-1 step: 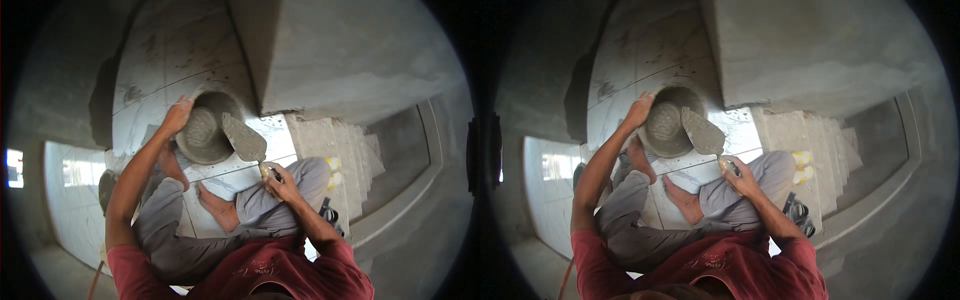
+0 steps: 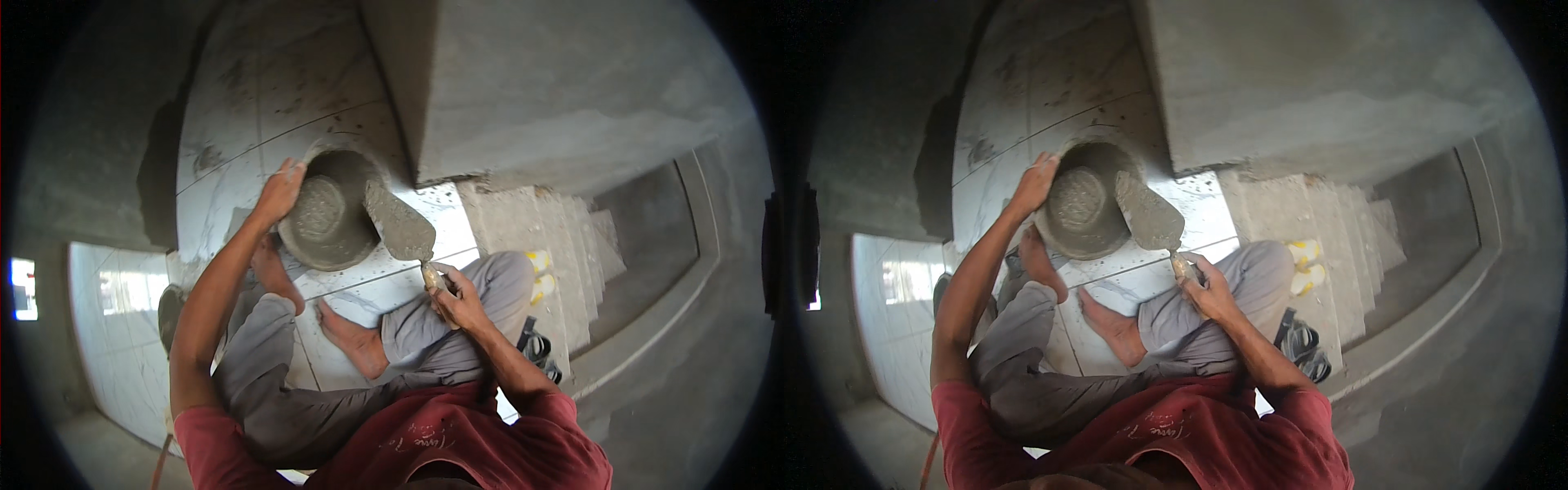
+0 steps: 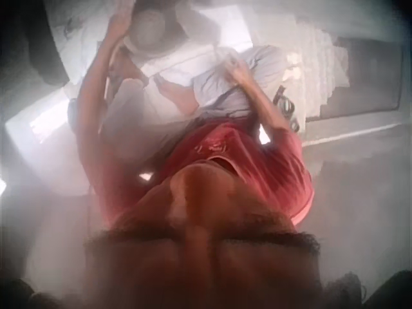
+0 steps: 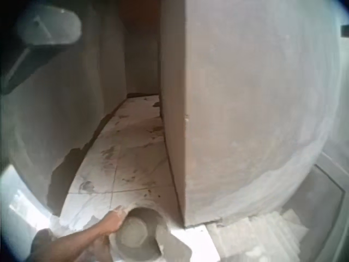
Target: The person scoops cement from a bucket using a trowel and applies it to a corner of a wall, smoothing the wet mixture with the trowel and their fingers.
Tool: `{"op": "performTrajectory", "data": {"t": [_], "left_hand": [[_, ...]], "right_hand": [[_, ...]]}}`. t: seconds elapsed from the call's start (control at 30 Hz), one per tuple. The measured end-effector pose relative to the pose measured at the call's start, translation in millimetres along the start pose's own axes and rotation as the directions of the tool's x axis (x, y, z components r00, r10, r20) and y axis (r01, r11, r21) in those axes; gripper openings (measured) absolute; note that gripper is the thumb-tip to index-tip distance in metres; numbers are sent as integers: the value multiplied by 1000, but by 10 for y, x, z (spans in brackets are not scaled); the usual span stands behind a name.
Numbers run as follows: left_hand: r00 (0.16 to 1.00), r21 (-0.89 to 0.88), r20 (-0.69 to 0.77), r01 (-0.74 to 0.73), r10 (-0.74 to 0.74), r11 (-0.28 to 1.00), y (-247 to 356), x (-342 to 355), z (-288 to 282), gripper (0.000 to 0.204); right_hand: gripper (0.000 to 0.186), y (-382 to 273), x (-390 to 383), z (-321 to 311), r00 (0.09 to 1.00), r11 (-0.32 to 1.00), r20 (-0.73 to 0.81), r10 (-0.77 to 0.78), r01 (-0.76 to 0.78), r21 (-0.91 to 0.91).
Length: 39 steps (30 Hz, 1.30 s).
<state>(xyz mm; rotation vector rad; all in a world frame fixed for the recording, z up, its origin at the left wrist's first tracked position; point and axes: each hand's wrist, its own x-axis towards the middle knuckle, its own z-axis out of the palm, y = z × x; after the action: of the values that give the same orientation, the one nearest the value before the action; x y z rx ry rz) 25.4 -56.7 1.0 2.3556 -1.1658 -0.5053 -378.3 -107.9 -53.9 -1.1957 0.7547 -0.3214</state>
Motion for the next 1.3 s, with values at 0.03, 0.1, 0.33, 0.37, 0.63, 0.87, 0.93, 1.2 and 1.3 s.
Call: {"op": "performTrajectory", "data": {"t": [0.03, 0.1, 0.33, 0.37, 0.63, 0.87, 0.93, 1.2, 1.3], "left_hand": [[999, -10, 2, -34, 34, 999, -24, 15, 7, 71], [999, -9, 17, -43, 43, 999, 187, 7, 56, 70], [1000, 24, 14, -26, 26, 999, 323, -37, 89, 69], [999, 26, 14, -35, 35, 999, 309, -42, 94, 69], [997, 37, 10, -71, 70, 997, 225, -16, 78, 65], [998, 16, -8, -60, 60, 998, 274, -42, 71, 65], [999, 18, -5, -47, 47, 999, 256, -35, 84, 66], [999, 46, 3, -47, 47, 998, 213, -39, 63, 67], [1000, 38, 0, -24, 24, 999, 197, -12, 57, 67]], "right_hand": [[43, 2, -45, -22, 1000, 996, -27, 8, -5, 90], [44, 65, -104, -72, 989, 991, -143, 19, 0, 130], [47, 113, 89, -88, 893, 982, -440, 93, -10, 188], [48, 160, 158, -101, 879, 981, -470, 79, 16, 193], [47, -146, 480, -100, 885, 917, -438, 160, 30, 397], [27, -788, 909, -374, 931, 858, -308, 194, -9, 513], [16, -998, 1107, -552, 960, 813, -249, 131, 40, 581], [17, -1324, 764, -722, 977, 795, -209, 52, 86, 600], [24, -1151, 362, -614, 972, 793, -231, 37, 112, 599]]}}
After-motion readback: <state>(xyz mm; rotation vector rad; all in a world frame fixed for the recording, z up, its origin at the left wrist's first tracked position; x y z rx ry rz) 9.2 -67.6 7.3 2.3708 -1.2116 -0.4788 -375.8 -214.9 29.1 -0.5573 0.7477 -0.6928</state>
